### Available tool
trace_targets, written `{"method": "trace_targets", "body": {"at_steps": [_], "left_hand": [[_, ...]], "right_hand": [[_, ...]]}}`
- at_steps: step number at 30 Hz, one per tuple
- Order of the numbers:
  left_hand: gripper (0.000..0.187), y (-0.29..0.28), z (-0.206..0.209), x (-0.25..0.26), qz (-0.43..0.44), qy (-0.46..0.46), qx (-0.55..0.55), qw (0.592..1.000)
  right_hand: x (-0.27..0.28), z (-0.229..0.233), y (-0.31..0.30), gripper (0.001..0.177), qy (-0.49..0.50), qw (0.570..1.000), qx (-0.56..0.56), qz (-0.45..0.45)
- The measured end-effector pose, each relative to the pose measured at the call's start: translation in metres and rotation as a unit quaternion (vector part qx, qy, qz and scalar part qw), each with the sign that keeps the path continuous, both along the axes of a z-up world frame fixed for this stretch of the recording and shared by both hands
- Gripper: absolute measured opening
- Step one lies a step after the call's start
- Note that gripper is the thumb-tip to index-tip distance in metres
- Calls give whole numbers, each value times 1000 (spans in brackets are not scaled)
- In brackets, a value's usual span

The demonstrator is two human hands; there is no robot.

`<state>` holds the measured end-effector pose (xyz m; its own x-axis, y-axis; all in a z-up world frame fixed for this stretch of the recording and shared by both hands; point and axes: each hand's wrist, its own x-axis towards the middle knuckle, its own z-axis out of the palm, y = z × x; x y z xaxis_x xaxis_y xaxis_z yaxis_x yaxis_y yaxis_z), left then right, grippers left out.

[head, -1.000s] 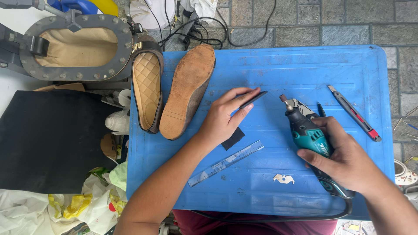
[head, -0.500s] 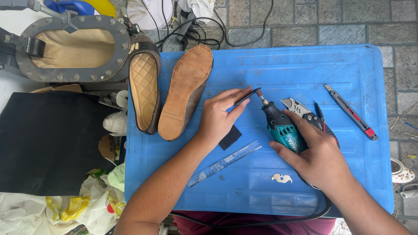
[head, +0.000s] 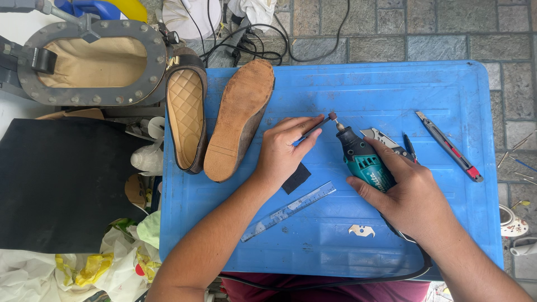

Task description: The person measures and cuts a black rubber heel piece using a ruler and utility knife, then grinds its edges with a rotary tool. The shoe is held and inspected throughout the process.

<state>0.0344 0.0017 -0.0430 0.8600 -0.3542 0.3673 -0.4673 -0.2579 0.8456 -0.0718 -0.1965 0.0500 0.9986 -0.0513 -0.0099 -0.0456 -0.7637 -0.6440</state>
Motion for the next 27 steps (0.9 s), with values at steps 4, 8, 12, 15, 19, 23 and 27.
{"method": "trace_targets", "body": {"at_steps": [4, 8, 12, 15, 19, 23, 27], "left_hand": [[28, 0, 0, -1, 2, 7, -1, 1000], [26, -1, -1, -1, 4, -10, -9, 1000], [28, 0, -1, 0, -1, -7, -3, 1000], [27, 0, 0, -1, 2, -10, 3, 1000], [27, -1, 1, -2, 7, 2, 4, 1000], [25, 0, 0, -1, 8, -7, 4, 1000], [28, 0, -1, -1, 3, 1, -3, 1000]], "right_hand": [[0, -1, 0, 73, 1, 1000, -8, 2], [-1, -2, 4, 72, -25, 999, -25, 20], [-6, -2, 10, 77, 63, 998, 6, 2], [-6, -1, 9, 77, 64, 998, -4, 2], [-1, 2, 3, 71, 6, 1000, -19, -11], [-2, 4, 9, 73, -11, 1000, -11, 19], [-5, 5, 14, 76, 117, 993, 16, -15]]}}
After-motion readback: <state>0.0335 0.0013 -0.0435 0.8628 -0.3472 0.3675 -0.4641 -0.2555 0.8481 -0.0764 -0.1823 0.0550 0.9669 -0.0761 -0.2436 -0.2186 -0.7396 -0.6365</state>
